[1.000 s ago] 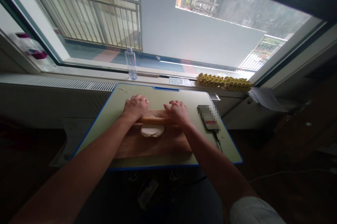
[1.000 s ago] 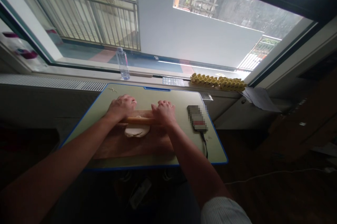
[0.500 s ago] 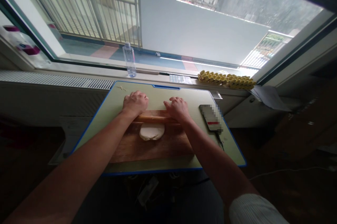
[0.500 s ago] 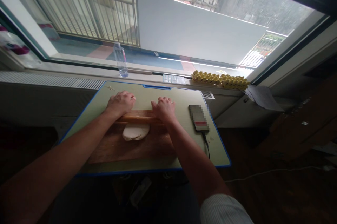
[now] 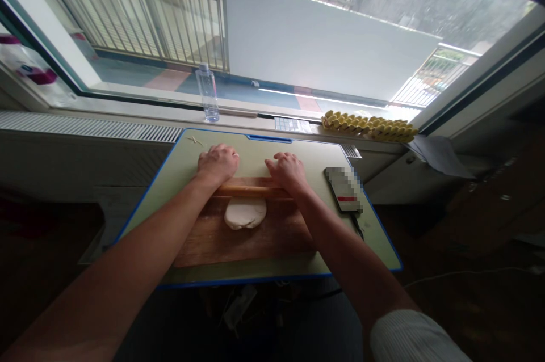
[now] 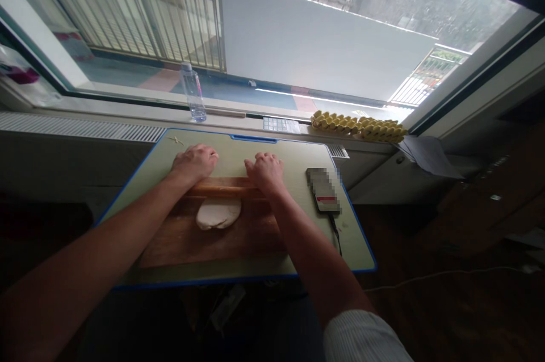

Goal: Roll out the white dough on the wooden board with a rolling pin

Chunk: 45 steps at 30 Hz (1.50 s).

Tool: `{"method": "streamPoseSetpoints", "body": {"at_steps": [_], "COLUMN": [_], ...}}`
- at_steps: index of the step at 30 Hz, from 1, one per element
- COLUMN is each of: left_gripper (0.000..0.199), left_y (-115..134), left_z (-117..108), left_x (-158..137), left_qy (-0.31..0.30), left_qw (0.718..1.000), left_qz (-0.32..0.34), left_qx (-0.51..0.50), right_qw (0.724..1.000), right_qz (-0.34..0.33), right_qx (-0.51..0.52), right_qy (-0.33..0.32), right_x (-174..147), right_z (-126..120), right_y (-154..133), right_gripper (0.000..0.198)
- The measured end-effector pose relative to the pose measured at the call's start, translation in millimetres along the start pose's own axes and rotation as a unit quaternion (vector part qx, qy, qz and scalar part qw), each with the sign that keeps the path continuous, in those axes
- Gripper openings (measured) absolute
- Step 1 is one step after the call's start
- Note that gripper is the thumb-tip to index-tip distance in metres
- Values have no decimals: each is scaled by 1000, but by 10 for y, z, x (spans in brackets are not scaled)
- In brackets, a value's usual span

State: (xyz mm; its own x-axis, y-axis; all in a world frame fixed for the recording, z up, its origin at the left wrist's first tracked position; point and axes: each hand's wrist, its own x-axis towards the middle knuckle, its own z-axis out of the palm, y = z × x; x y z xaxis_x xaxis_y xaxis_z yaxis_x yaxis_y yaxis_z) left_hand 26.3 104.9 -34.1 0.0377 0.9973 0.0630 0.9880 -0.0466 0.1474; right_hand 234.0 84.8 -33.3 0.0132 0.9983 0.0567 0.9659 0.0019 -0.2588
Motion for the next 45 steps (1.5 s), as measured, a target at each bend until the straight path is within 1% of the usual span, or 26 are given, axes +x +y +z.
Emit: {"method": "streamPoseSetpoints", "body": {"at_steps": [7,29,45], "left_gripper": [51,50,49], "left_y": [6,17,26], "left_z": [-6,8,16], "left_x": [7,69,126], "left_qy": [-2,1,4], "left_qw": [1000,1000,1000], "left_qz": [-4,-11,-18], "left_qx": [-6,2,6], "right_qw": [1000,1000,1000], "right_qz": [1,12,12], "right_qx": [5,18,17], "right_qy": [3,-20,-12], "right_x": [37,196,258], "right_z": [12,33,55], "right_y": [11,21,29], "right_gripper": [47,48,47]}}
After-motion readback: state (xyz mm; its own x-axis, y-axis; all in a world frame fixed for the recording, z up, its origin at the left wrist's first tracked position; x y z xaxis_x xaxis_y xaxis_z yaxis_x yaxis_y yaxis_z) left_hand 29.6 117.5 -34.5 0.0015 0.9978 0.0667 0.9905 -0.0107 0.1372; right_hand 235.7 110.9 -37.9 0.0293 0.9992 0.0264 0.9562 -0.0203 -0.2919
